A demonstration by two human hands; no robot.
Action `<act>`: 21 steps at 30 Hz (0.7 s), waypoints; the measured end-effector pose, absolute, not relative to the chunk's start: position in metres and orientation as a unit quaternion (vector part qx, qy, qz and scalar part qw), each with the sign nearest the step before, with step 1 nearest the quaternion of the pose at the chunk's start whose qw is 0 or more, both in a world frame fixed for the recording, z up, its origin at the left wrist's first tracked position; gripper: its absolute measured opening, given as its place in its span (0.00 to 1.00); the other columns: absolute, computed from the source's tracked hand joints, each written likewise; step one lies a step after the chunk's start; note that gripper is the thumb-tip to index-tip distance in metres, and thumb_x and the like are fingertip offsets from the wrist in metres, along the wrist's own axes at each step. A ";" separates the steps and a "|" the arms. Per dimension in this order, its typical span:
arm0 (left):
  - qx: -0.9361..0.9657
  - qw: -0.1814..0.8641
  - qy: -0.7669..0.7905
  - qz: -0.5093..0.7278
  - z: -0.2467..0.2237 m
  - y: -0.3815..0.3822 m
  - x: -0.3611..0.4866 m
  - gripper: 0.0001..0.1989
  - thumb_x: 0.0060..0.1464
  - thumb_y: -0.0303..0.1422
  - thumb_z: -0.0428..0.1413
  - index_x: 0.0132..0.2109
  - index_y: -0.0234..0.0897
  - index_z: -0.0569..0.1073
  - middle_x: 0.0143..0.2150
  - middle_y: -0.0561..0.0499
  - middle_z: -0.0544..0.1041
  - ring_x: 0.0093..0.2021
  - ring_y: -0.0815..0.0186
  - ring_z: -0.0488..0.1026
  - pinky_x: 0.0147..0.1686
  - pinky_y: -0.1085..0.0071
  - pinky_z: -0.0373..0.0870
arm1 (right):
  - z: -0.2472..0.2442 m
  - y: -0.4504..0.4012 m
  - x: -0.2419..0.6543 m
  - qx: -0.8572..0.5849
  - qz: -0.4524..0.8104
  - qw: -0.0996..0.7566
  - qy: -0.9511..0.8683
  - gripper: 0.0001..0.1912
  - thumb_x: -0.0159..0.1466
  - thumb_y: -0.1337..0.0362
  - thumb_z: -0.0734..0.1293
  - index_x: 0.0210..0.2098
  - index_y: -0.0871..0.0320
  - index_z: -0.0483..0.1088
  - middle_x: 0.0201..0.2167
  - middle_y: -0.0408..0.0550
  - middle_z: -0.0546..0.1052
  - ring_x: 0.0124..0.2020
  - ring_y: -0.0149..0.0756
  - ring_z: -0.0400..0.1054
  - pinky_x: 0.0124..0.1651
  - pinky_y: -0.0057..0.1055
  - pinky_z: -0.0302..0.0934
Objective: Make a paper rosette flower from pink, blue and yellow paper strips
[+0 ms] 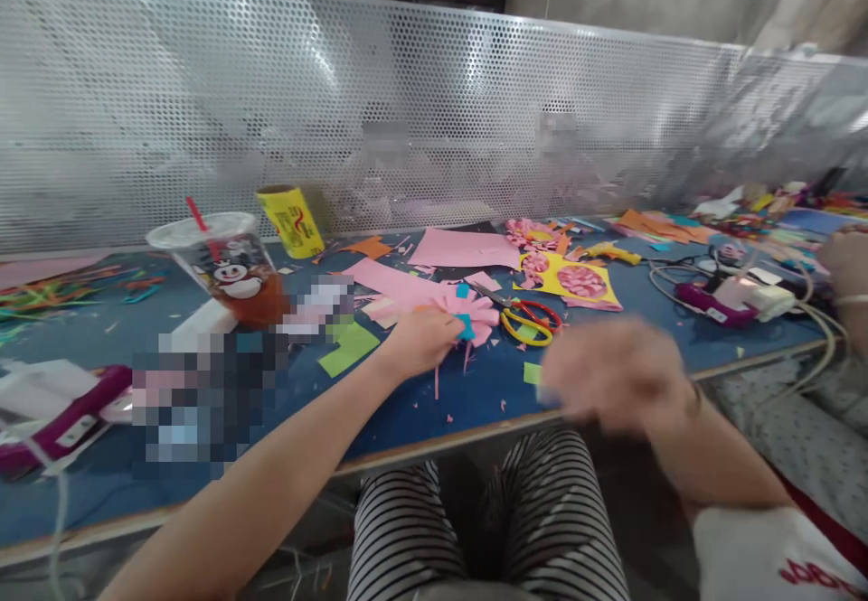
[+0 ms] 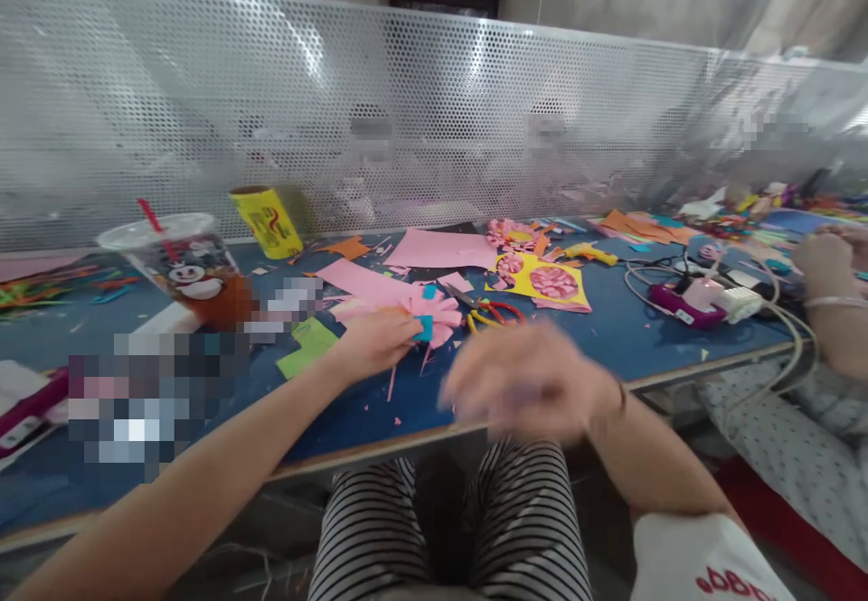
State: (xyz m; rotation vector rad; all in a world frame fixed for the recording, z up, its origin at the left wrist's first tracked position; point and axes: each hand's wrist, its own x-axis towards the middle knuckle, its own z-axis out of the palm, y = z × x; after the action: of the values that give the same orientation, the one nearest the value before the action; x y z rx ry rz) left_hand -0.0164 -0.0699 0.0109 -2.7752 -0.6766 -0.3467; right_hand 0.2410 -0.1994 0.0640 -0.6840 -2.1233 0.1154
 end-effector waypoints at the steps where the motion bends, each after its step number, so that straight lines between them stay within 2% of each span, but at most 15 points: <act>1: -0.960 0.115 -0.234 -0.105 0.010 -0.074 -0.014 0.08 0.55 0.31 0.49 0.40 0.38 0.72 0.37 0.48 0.76 0.39 0.59 0.73 0.36 0.66 0.67 | 0.072 -0.159 0.265 -0.295 0.036 0.477 -0.827 0.12 0.64 0.54 0.57 0.33 0.51 0.69 0.34 0.45 0.73 0.37 0.33 0.68 0.39 0.33 0.64; 2: -0.963 0.099 -0.231 -0.099 0.010 -0.076 -0.011 0.08 0.55 0.33 0.50 0.40 0.38 0.72 0.38 0.47 0.76 0.40 0.59 0.73 0.37 0.66 0.67 | 0.076 -0.121 0.294 -0.327 0.007 0.529 -0.783 0.11 0.64 0.55 0.57 0.34 0.52 0.68 0.36 0.47 0.73 0.37 0.33 0.68 0.38 0.33 0.64; 3: -0.964 0.083 -0.229 -0.101 0.010 -0.078 -0.010 0.08 0.55 0.35 0.51 0.40 0.39 0.72 0.38 0.47 0.76 0.40 0.59 0.73 0.38 0.66 0.67 | 0.075 -0.086 0.327 -0.431 -0.029 0.553 -0.713 0.10 0.62 0.57 0.59 0.36 0.54 0.68 0.38 0.49 0.72 0.38 0.35 0.67 0.40 0.35 0.63; 4: -0.965 0.067 -0.230 -0.109 0.010 -0.079 -0.010 0.09 0.54 0.35 0.51 0.40 0.39 0.73 0.39 0.46 0.77 0.41 0.59 0.73 0.39 0.66 0.67 | 0.070 -0.056 0.361 -0.544 -0.080 0.548 -0.630 0.09 0.60 0.59 0.60 0.35 0.56 0.67 0.38 0.53 0.72 0.38 0.37 0.66 0.40 0.36 0.62; 6: -0.963 0.038 -0.234 -0.127 0.010 -0.078 -0.010 0.10 0.55 0.35 0.51 0.41 0.40 0.73 0.41 0.46 0.77 0.42 0.59 0.73 0.41 0.65 0.66 | 0.049 -0.017 0.427 -0.725 -0.178 0.457 -0.484 0.08 0.54 0.61 0.63 0.30 0.59 0.66 0.36 0.61 0.72 0.39 0.41 0.64 0.41 0.39 0.59; 8: -0.959 0.008 -0.246 -0.141 0.011 -0.076 -0.012 0.11 0.55 0.35 0.50 0.43 0.40 0.74 0.41 0.46 0.77 0.43 0.58 0.73 0.42 0.65 0.66 | 0.020 0.001 0.481 -0.755 -0.193 0.445 -0.441 0.09 0.49 0.63 0.66 0.28 0.61 0.65 0.36 0.72 0.71 0.39 0.46 0.62 0.40 0.45 0.55; 11: -0.947 -0.040 -0.276 -0.157 0.013 -0.073 -0.014 0.13 0.56 0.36 0.50 0.46 0.41 0.74 0.40 0.47 0.78 0.42 0.59 0.74 0.43 0.65 0.66 | -0.022 0.011 0.531 -0.759 -0.188 0.431 -0.450 0.11 0.44 0.61 0.68 0.23 0.55 0.60 0.35 0.69 0.71 0.37 0.48 0.61 0.39 0.49 0.51; 13: -0.934 -0.068 -0.303 -0.176 0.015 -0.071 -0.015 0.14 0.54 0.35 0.52 0.47 0.41 0.74 0.39 0.47 0.78 0.40 0.60 0.74 0.41 0.65 0.66 | -0.042 0.016 0.550 -0.796 -0.183 0.367 -0.445 0.17 0.41 0.59 0.70 0.17 0.53 0.54 0.29 0.62 0.71 0.33 0.48 0.62 0.37 0.51 0.50; 15: -0.921 -0.099 -0.321 -0.199 0.014 -0.069 -0.016 0.14 0.52 0.34 0.53 0.47 0.41 0.75 0.37 0.48 0.78 0.36 0.61 0.73 0.39 0.66 0.66 | -0.054 0.022 0.562 -0.848 -0.184 0.272 -0.415 0.18 0.40 0.60 0.70 0.15 0.54 0.54 0.29 0.65 0.71 0.34 0.52 0.64 0.36 0.51 0.50; 18: -0.900 -0.159 -0.329 -0.236 0.010 -0.064 -0.016 0.13 0.51 0.32 0.54 0.44 0.41 0.76 0.34 0.49 0.78 0.33 0.63 0.73 0.36 0.68 0.65 | -0.059 0.028 0.570 -0.882 -0.188 0.147 -0.406 0.09 0.46 0.61 0.69 0.23 0.61 0.68 0.36 0.73 0.71 0.37 0.57 0.67 0.34 0.48 0.51; 21: -0.897 -0.169 -0.325 -0.247 0.006 -0.062 -0.016 0.12 0.49 0.29 0.53 0.41 0.40 0.77 0.37 0.48 0.79 0.36 0.62 0.73 0.38 0.67 0.65 | -0.058 0.027 0.570 -0.891 -0.170 0.083 -0.414 0.17 0.50 0.67 0.65 0.36 0.72 0.74 0.35 0.76 0.71 0.34 0.54 0.69 0.29 0.42 0.50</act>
State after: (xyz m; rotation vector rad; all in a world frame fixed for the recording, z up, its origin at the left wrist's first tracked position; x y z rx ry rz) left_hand -0.0159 -0.0618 0.0062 -3.1675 -1.1488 -0.8729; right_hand 0.5701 0.0267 -0.0580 -2.6598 -1.2354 -0.5079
